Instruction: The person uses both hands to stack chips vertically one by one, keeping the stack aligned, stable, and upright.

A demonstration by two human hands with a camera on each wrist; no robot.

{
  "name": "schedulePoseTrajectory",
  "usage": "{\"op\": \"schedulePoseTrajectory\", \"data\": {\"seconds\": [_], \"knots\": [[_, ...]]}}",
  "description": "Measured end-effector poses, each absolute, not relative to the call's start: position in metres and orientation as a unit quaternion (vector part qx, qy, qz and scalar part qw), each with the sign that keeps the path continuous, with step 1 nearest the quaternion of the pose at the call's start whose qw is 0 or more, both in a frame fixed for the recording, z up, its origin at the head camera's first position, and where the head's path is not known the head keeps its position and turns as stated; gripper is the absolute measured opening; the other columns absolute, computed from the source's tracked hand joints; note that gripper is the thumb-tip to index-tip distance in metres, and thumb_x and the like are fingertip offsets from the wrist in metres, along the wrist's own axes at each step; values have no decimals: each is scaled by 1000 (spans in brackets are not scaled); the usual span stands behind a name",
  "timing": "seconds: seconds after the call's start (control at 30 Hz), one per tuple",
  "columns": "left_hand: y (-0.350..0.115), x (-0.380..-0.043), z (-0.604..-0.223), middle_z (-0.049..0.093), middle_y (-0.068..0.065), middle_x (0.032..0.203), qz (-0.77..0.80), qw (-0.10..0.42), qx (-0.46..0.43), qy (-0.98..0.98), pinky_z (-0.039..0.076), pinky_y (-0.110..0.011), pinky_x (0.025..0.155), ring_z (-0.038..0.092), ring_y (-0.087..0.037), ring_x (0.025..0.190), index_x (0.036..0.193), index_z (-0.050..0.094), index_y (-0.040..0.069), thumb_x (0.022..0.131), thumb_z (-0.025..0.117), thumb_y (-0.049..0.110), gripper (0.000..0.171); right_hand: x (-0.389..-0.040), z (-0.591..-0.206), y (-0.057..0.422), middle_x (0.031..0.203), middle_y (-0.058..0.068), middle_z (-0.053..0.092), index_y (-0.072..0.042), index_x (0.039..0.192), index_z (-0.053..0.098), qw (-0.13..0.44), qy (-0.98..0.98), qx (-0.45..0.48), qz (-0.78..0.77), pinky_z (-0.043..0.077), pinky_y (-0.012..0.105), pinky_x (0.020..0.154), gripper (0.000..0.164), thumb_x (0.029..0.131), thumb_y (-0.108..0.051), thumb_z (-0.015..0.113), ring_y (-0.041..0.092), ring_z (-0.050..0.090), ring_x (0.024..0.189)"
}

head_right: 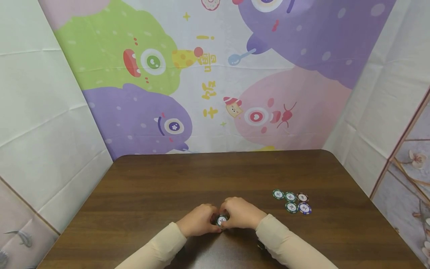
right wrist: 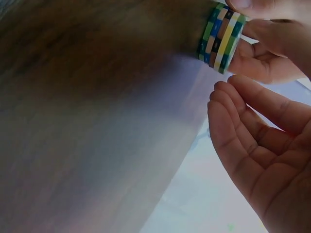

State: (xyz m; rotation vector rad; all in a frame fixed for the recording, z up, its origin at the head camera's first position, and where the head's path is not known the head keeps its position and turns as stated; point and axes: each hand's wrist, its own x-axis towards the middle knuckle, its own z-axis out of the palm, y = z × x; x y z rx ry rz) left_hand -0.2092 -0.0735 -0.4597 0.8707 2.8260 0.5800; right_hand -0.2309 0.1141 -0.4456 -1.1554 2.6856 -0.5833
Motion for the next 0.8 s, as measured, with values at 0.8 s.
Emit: {"op": "schedulePoseTrajectory", "data": {"seconds": [0.8], "knots": [[-73,-207,-459,58,7,76,186,65,278,940,41,-17,62,45,-1,67,95,69,9,75,85,27,31,-253,-431,198,97,5,68,-3,105,69,-47,938,-278,-203,52,35,72,30,82,-20,77,16,63,83]]}}
